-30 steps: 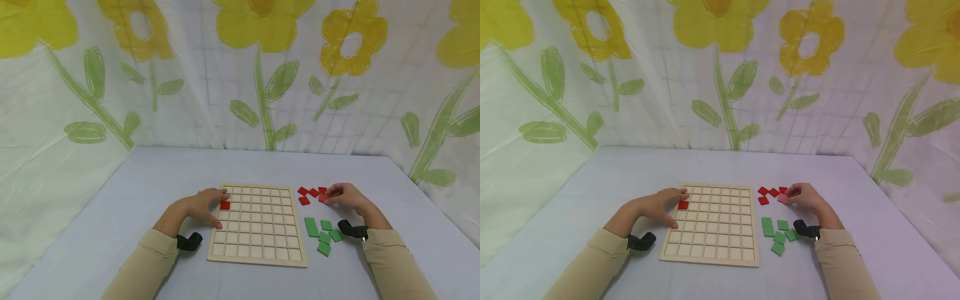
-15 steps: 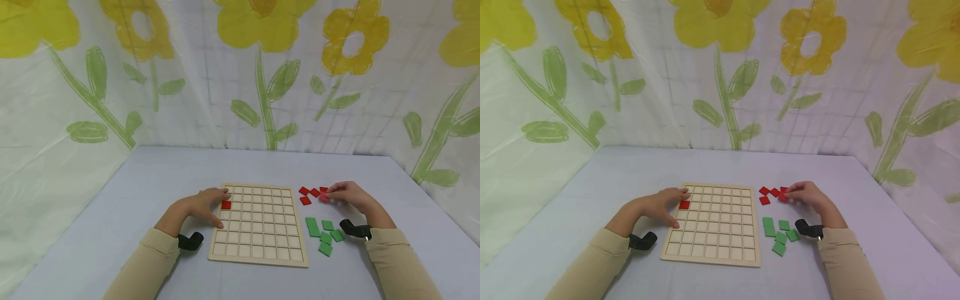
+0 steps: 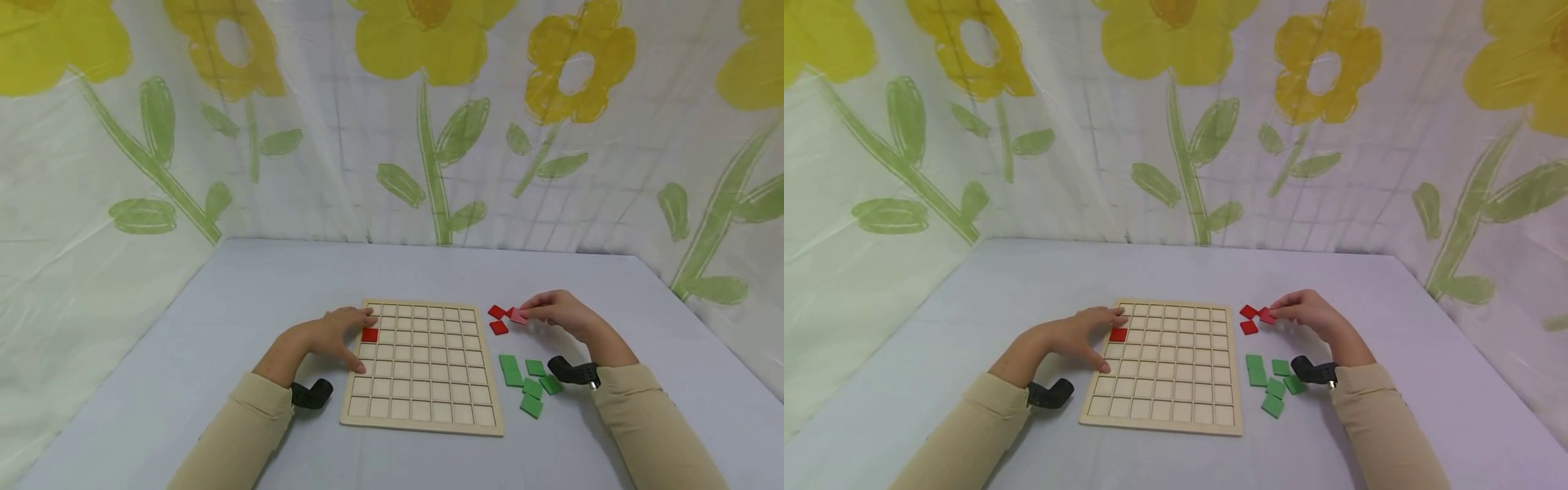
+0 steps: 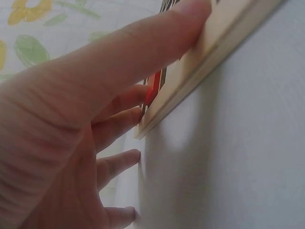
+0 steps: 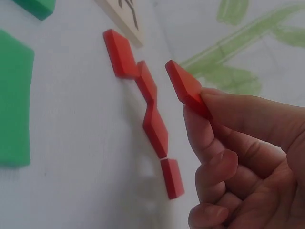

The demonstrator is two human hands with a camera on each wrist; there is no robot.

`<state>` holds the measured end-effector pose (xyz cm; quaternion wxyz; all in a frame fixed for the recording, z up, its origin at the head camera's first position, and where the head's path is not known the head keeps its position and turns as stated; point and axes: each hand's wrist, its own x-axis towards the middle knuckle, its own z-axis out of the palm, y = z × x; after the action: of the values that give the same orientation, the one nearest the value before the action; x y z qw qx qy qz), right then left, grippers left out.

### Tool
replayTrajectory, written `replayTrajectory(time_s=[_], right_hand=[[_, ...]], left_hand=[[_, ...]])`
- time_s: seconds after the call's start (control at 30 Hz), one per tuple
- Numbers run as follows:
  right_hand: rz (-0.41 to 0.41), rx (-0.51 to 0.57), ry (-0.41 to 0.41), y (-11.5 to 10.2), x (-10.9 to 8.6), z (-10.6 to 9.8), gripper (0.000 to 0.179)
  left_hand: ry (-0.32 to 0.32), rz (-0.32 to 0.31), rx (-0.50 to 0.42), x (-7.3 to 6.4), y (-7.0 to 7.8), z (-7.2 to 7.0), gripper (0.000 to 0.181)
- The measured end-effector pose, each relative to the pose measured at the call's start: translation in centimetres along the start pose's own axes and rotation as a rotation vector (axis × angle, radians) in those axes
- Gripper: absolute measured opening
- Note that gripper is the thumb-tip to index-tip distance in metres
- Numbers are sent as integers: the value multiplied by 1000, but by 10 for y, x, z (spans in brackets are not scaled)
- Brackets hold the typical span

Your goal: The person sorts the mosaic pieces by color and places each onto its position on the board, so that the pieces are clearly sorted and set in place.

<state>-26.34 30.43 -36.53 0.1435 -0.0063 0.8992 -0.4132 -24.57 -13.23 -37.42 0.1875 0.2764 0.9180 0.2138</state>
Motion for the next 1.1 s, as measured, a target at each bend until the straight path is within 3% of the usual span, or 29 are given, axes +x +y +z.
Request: replayTrajectory(time_s=[0.27, 0.5, 0.7, 1.1], right_hand=[[-31, -21, -21, -12, 1, 7, 35], [-65, 34, -67, -23, 6, 16, 34], [-84, 106, -116, -35, 11, 28, 35], [-105, 102, -178, -65, 24, 58, 25]], left_hand=[[-3, -7, -5, 0, -1, 1, 89], [6, 2, 0, -1, -2, 1, 87], [3, 2, -9, -2, -1, 1, 87], [6, -10, -8, -2, 2, 0, 86]])
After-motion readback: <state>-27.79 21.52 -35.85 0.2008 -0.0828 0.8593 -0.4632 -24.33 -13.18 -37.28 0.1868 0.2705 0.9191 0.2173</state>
